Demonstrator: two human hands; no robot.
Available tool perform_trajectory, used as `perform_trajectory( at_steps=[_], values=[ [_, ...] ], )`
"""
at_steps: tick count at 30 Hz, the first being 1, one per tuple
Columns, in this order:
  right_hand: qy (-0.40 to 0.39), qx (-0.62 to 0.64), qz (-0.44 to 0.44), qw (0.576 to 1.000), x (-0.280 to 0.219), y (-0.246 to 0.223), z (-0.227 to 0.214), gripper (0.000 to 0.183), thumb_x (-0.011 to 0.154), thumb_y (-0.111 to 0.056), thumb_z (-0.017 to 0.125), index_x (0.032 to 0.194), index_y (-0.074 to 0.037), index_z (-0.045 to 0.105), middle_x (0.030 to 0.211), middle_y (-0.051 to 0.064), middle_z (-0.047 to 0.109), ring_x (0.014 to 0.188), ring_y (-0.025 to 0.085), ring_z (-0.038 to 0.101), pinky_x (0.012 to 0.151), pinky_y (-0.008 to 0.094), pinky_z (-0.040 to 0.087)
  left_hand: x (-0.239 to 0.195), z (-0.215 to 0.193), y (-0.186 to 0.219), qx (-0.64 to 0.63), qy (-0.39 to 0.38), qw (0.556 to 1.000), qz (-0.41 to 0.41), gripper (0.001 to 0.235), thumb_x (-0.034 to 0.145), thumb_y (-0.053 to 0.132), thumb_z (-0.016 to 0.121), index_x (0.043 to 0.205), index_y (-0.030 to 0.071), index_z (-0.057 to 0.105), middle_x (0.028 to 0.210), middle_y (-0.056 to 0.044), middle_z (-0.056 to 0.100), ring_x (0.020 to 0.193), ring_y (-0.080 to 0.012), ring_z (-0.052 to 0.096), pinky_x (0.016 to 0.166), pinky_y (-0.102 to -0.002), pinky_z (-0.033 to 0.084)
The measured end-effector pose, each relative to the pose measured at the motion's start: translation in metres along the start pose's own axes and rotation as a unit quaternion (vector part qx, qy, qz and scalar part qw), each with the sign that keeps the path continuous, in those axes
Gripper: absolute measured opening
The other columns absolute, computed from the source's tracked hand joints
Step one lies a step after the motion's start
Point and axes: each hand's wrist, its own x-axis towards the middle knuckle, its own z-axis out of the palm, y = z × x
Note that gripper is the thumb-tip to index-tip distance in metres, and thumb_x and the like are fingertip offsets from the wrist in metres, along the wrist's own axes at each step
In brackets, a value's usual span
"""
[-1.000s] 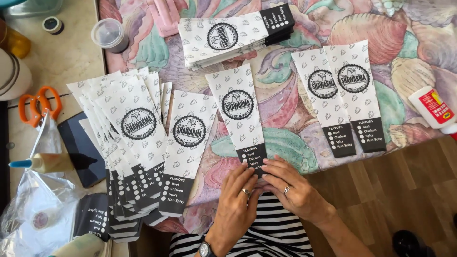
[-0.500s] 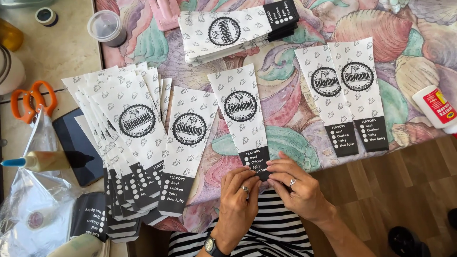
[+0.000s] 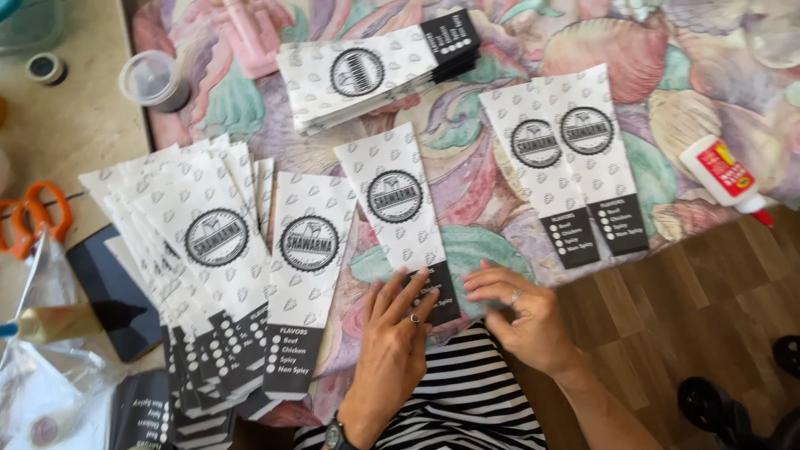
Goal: Applying glue to the edges of paper shawarma wraps and folding them to create a sleeve.
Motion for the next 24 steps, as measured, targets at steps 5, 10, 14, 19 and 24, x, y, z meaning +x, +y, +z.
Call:
perform_trajectory(
  at_steps=[5, 10, 14, 19, 24],
  values=[
    [0.152, -0.247, 0.003, 0.957, -0.020, 0.022, -0.052, 0.019, 0.091, 0.005, 0.069, 0.110, 0.004, 0.072, 0.119, 0.018, 0.073, 0.115, 0.029, 0.070, 0.122, 0.052, 0.046, 0.019, 0.009, 0.001, 0.096, -0.066, 0.992, 0.049, 0.038, 0.090, 0.006, 0.058, 0.127, 0.005, 0.067, 0.148, -0.017, 0.057, 0.146, -0.0421, 0.039, 0.119, -0.068, 0.018],
    [0.161, -0.353, -0.002, 0.922, -0.032, 0.048, -0.078, 0.020, 0.096, -0.001, 0.071, 0.115, 0.003, 0.074, 0.127, 0.017, 0.071, 0.134, 0.037, 0.059, 0.125, 0.055, 0.040, 0.055, 0.052, 0.020, 0.102, -0.097, 0.988, 0.060, 0.045, 0.085, 0.008, 0.061, 0.130, 0.005, 0.065, 0.147, -0.020, 0.056, 0.146, -0.0441, 0.038, 0.122, -0.067, 0.016],
    [0.169, -0.374, -0.002, 0.912, -0.032, 0.052, -0.079, 0.019, 0.094, -0.009, 0.075, 0.113, -0.006, 0.077, 0.123, 0.012, 0.073, 0.133, 0.036, 0.060, 0.124, 0.047, 0.033, 0.076, 0.088, 0.032, 0.081, -0.076, 0.992, 0.055, 0.046, 0.077, 0.006, 0.062, 0.120, 0.005, 0.074, 0.137, -0.022, 0.065, 0.143, -0.0464, 0.045, 0.118, -0.067, 0.023],
    [0.165, -0.367, -0.005, 0.915, -0.032, 0.048, -0.079, 0.020, 0.095, -0.011, 0.076, 0.114, -0.005, 0.076, 0.123, 0.013, 0.073, 0.132, 0.037, 0.061, 0.123, 0.047, 0.034, 0.080, 0.103, 0.039, 0.055, -0.044, 0.996, 0.049, 0.050, 0.073, 0.005, 0.061, 0.122, 0.002, 0.072, 0.133, -0.025, 0.065, 0.140, -0.0513, 0.046, 0.116, -0.067, 0.027],
    [0.151, -0.363, -0.021, 0.919, -0.035, 0.051, -0.079, 0.024, 0.097, -0.013, 0.075, 0.119, -0.006, 0.076, 0.126, 0.012, 0.072, 0.133, 0.038, 0.061, 0.126, 0.045, 0.033, 0.064, 0.085, 0.026, -0.002, 0.047, 0.996, 0.075, 0.047, 0.081, 0.008, 0.062, 0.128, 0.002, 0.066, 0.143, -0.023, 0.057, 0.142, -0.0522, 0.044, 0.117, -0.063, 0.031]
  ],
)
